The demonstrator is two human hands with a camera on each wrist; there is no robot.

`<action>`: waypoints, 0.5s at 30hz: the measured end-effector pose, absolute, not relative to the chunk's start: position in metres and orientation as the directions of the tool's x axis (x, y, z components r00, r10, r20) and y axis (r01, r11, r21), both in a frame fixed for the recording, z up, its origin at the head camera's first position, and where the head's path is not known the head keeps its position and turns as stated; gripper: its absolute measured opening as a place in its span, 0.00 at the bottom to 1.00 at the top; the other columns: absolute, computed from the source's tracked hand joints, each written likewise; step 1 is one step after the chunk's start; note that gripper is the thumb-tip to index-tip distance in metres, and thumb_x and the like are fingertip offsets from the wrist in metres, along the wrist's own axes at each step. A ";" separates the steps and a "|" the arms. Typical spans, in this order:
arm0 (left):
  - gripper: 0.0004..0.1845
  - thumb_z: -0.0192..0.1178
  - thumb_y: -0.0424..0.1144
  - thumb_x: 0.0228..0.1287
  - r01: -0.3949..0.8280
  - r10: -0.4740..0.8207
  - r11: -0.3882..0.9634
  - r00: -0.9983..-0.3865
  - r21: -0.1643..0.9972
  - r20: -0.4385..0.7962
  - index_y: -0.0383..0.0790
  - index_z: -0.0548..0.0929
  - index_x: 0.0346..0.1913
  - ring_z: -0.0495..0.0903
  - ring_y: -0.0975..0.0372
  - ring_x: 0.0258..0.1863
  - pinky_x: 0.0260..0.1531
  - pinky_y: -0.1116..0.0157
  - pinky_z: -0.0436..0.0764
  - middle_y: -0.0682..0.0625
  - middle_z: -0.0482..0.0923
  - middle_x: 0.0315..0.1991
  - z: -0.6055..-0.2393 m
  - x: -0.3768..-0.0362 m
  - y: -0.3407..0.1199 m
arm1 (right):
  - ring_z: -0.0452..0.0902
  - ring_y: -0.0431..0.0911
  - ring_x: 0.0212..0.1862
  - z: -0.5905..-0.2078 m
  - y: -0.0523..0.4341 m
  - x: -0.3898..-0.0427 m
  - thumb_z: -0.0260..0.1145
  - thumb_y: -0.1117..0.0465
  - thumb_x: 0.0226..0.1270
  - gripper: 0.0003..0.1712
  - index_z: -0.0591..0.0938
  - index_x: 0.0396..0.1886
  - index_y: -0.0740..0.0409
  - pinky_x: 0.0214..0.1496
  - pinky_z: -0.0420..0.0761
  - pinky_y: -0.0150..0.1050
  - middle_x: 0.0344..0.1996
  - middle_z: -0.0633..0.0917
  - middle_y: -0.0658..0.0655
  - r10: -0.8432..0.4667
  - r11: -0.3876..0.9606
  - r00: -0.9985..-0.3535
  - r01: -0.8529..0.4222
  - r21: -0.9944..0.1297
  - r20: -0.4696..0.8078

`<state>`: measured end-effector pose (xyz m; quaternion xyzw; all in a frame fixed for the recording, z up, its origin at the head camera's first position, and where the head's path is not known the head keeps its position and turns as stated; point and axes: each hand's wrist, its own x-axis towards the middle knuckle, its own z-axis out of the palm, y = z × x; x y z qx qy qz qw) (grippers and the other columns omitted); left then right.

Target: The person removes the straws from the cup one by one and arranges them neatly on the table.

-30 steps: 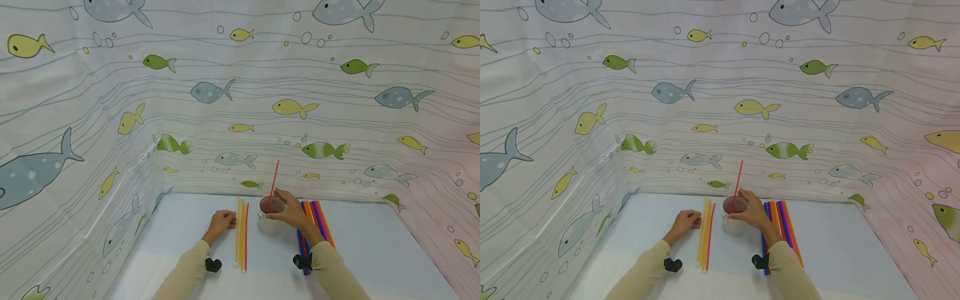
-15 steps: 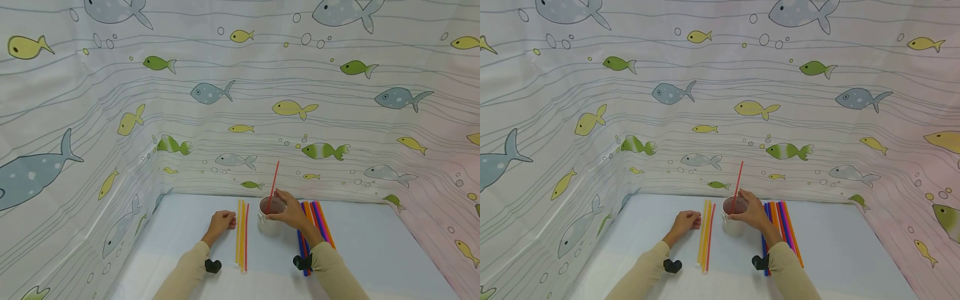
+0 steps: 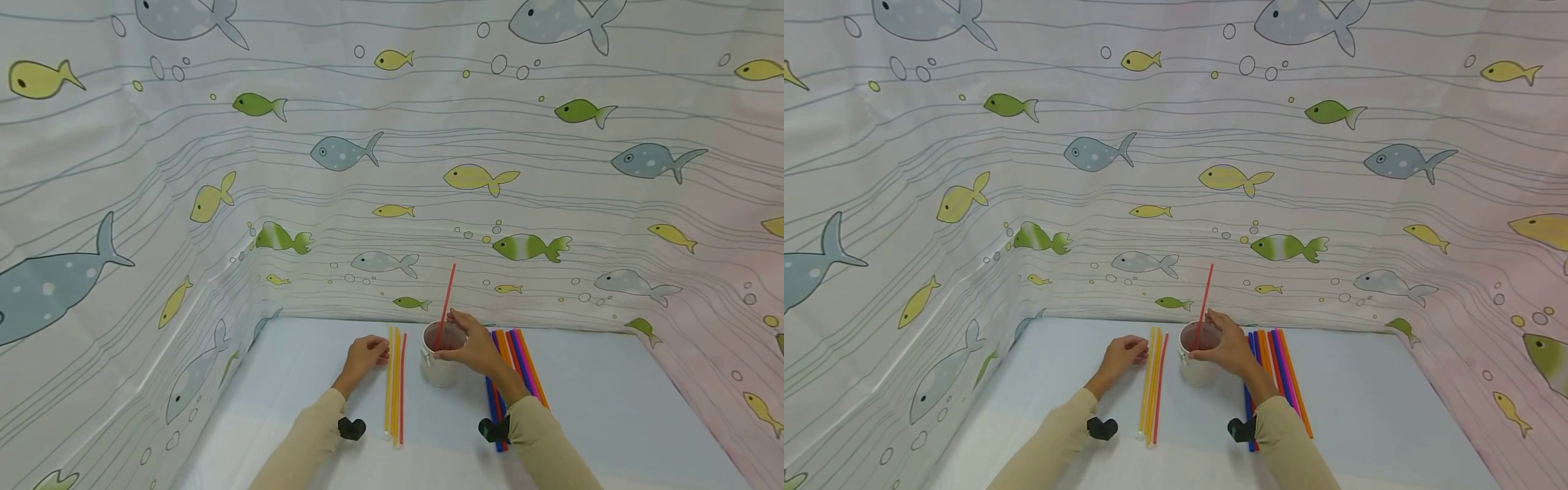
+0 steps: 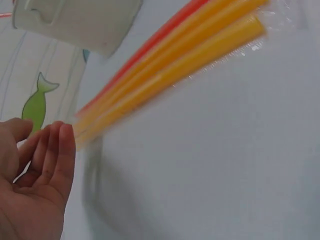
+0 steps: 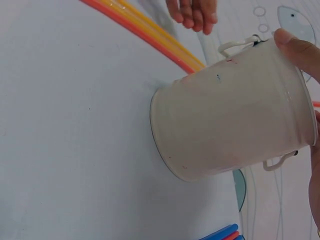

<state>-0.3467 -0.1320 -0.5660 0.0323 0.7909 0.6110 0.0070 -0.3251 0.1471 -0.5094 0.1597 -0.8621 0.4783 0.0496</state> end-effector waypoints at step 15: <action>0.12 0.61 0.35 0.68 0.189 0.147 0.198 -0.976 0.962 0.162 0.29 0.83 0.49 0.85 0.52 0.39 0.40 0.59 0.86 0.38 0.84 0.40 -0.533 -0.367 -0.095 | 0.68 0.54 0.66 -0.511 0.149 -0.326 0.84 0.46 0.40 0.62 0.63 0.74 0.60 0.68 0.67 0.56 0.63 0.74 0.55 -0.232 0.489 -0.936 -0.348 -0.800 0.265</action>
